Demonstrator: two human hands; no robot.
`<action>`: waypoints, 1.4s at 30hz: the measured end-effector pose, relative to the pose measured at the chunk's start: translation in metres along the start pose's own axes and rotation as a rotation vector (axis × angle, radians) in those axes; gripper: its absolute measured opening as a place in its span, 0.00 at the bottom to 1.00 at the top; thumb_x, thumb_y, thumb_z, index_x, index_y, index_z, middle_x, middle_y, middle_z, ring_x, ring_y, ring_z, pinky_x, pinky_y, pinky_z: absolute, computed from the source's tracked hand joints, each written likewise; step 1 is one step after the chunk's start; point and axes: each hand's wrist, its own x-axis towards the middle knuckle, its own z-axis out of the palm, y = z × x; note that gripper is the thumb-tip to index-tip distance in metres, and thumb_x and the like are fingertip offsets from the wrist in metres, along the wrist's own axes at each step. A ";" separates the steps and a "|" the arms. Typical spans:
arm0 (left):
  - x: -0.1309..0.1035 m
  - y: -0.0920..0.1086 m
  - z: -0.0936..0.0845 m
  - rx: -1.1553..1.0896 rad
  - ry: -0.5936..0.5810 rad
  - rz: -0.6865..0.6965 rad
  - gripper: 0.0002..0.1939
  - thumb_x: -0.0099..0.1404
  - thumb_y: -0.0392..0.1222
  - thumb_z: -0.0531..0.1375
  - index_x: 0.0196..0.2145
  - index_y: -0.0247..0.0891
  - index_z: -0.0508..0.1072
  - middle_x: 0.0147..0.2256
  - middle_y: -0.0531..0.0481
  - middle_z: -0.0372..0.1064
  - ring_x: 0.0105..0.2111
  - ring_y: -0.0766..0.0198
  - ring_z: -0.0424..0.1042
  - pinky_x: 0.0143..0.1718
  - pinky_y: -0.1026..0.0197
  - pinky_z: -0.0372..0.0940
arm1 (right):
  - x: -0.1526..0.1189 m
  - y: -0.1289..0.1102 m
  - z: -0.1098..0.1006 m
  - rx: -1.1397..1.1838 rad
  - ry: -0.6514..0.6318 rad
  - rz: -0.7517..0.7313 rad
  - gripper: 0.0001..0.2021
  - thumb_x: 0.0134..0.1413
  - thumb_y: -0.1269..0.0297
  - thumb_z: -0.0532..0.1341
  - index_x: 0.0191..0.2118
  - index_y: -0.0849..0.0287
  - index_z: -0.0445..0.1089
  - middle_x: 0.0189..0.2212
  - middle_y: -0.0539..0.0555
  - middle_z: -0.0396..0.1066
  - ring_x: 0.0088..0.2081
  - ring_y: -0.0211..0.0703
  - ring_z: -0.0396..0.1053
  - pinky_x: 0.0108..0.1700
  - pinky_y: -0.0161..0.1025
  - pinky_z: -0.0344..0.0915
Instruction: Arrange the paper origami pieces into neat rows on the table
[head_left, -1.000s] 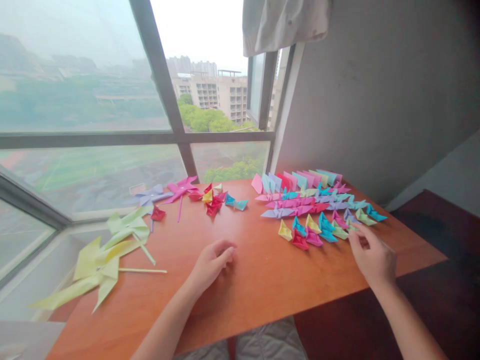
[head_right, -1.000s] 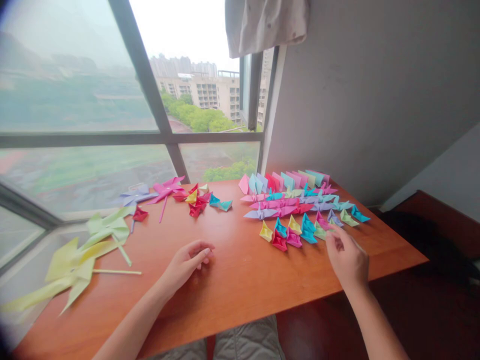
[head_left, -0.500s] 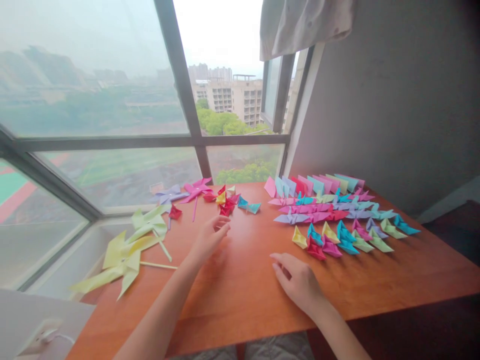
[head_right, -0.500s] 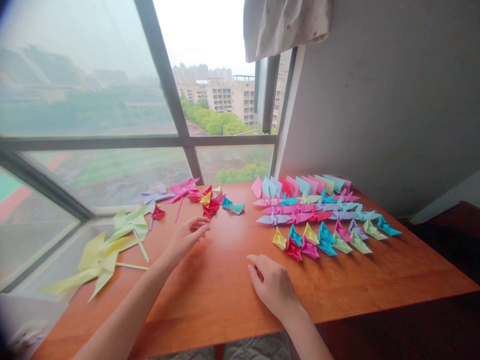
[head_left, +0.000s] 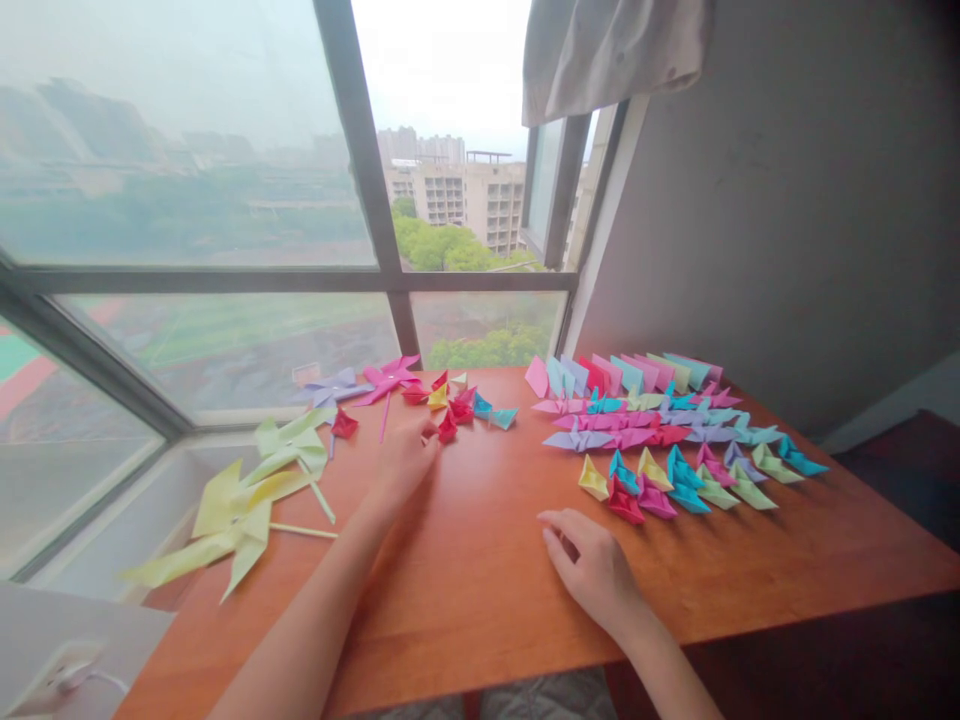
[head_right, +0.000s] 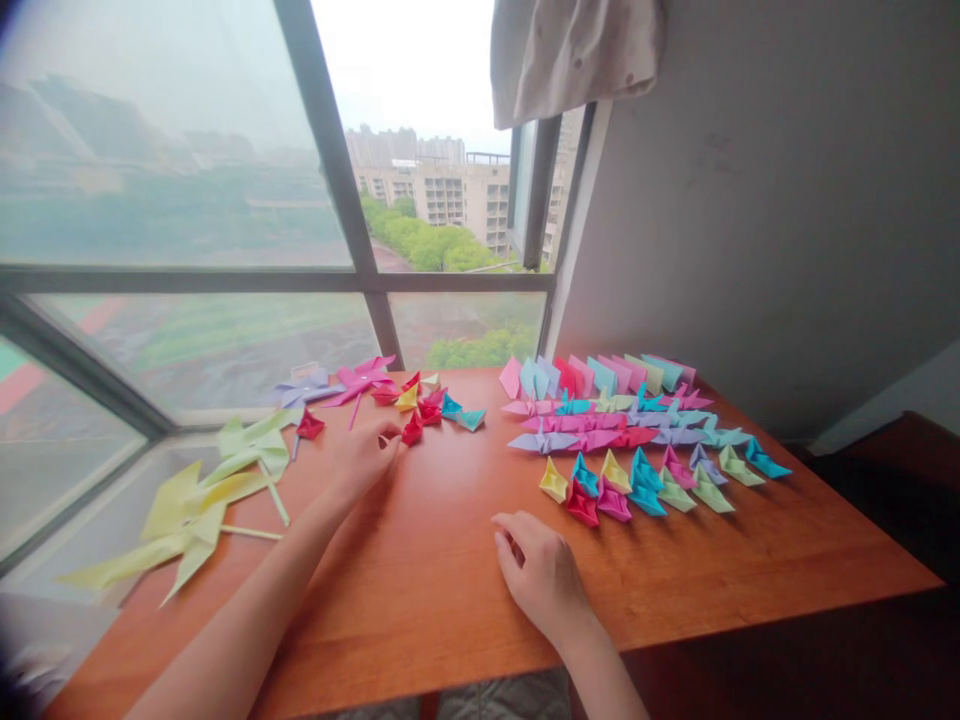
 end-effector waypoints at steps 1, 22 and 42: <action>-0.002 -0.001 -0.003 0.012 0.002 0.013 0.08 0.58 0.35 0.58 0.33 0.39 0.77 0.32 0.48 0.77 0.32 0.58 0.73 0.33 0.61 0.61 | 0.000 0.000 0.000 0.000 -0.002 0.000 0.11 0.63 0.67 0.53 0.44 0.56 0.72 0.32 0.51 0.72 0.31 0.40 0.70 0.36 0.37 0.65; -0.096 0.053 0.027 -0.220 -0.324 0.358 0.10 0.61 0.30 0.55 0.33 0.39 0.76 0.32 0.49 0.74 0.30 0.65 0.71 0.32 0.66 0.64 | 0.000 -0.005 -0.004 0.067 -0.009 -0.043 0.09 0.63 0.64 0.57 0.44 0.55 0.73 0.34 0.51 0.74 0.29 0.38 0.69 0.36 0.36 0.67; -0.097 0.035 0.034 -0.266 -0.286 0.191 0.12 0.66 0.42 0.55 0.42 0.39 0.76 0.34 0.47 0.77 0.31 0.60 0.74 0.34 0.61 0.67 | -0.048 0.086 -0.140 -0.272 0.774 0.349 0.18 0.57 0.49 0.59 0.41 0.59 0.76 0.34 0.57 0.78 0.32 0.45 0.74 0.36 0.38 0.68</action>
